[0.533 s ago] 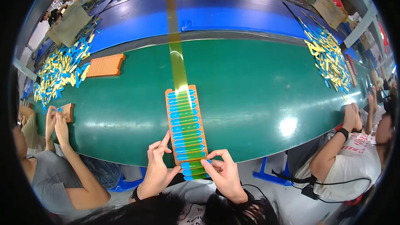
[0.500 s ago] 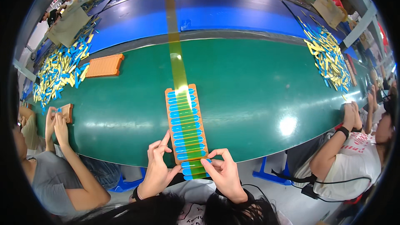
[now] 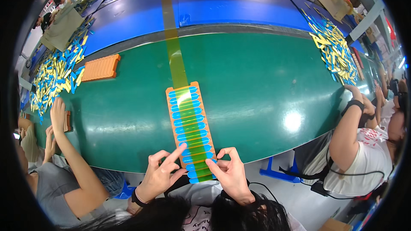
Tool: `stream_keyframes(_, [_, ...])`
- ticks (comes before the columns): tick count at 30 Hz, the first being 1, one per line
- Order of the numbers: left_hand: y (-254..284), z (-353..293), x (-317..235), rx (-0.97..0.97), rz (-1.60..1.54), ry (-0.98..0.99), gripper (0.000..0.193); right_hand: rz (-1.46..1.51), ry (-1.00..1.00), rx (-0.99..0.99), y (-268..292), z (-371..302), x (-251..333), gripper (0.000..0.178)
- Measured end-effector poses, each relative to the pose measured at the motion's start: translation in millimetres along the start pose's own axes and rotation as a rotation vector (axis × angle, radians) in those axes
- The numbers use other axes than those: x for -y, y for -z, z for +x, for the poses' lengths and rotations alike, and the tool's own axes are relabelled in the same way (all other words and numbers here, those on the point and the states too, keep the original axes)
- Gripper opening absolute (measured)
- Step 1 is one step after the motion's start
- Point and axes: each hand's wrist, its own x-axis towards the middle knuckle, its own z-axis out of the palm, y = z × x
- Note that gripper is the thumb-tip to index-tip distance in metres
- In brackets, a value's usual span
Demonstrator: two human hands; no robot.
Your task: The person is seen assembling small blue and green plastic items onto a central plastic strip on an assembly line.
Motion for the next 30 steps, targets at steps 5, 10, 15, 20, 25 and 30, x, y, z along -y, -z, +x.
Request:
stream_keyframes(5, [-3, -10, 9, 0.106, 0.153, -0.19, 0.018, 0.023, 0.032, -0.013, -1, 0, -2, 0.024])
stream_keyframes(10, [1, -6, 11, 0.152, 0.123, -0.256, 0.009, 0.001, 0.009, -0.054, -3, 0, -1, 0.026])
stream_keyframes(15, [2, -3, 11, 0.17, 0.092, -0.225, 0.006, -0.385, 0.101, -0.208, 1, -6, 23, 0.022])
stream_keyframes(20, [12, 5, 0, 0.186, 0.119, -0.238, 0.006, -0.487, 0.449, -0.016, -4, 9, 53, 0.019])
stream_keyframes(25, [26, 20, -17, 0.359, 0.291, -0.371, 0.009, -0.812, 0.336, 0.177, -20, 18, 70, 0.024])
stream_keyframes(30, [45, 76, 12, 0.162, -0.07, 0.18, 0.011, -0.866, 0.459, 0.18, -22, 15, 68, 0.021])
